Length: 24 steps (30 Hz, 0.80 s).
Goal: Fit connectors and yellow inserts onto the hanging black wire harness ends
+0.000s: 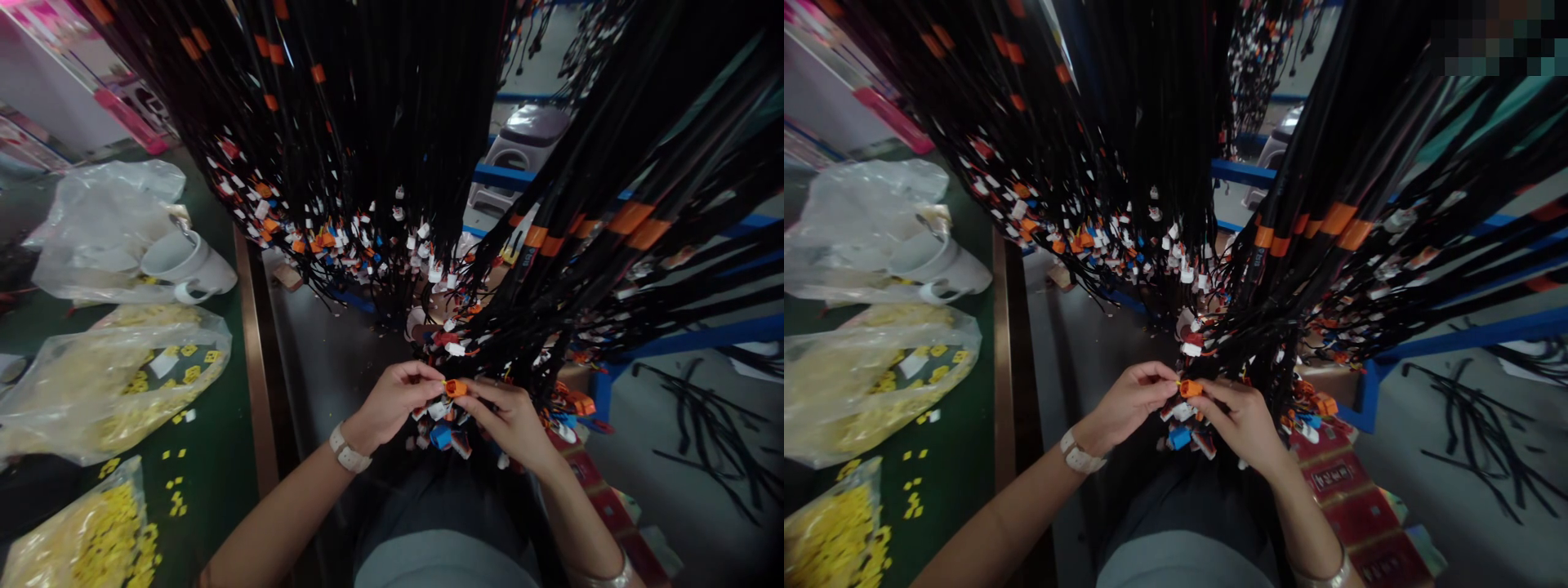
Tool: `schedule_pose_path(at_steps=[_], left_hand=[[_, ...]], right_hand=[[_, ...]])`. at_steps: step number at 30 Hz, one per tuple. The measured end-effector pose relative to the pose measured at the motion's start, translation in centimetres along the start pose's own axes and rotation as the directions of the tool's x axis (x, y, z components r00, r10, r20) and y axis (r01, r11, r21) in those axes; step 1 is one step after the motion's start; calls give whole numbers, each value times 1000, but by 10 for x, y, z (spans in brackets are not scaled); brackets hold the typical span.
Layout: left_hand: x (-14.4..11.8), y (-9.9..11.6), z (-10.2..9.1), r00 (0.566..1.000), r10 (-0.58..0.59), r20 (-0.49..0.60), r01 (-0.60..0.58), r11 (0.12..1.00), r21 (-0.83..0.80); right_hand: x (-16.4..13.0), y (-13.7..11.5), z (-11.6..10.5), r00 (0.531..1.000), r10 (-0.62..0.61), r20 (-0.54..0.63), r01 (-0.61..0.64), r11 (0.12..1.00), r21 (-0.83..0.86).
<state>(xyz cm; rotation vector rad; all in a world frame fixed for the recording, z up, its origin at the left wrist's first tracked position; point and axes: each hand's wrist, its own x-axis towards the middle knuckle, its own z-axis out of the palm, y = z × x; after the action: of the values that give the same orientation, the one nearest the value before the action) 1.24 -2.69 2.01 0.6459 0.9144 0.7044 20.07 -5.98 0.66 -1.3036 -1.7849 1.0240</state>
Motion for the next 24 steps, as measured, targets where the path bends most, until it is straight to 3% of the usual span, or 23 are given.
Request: schedule_pose_path(at_steps=[7,24], left_hand=[[-3,1,3,999,35,10,-36,994,99],[-6,7,8,1000,26,-16,-24,989,146]], right_hand=[[0,-1,-1,999,-37,8,37,999,-5],[2,1,-1,999,-29,42,30,999,-23]])
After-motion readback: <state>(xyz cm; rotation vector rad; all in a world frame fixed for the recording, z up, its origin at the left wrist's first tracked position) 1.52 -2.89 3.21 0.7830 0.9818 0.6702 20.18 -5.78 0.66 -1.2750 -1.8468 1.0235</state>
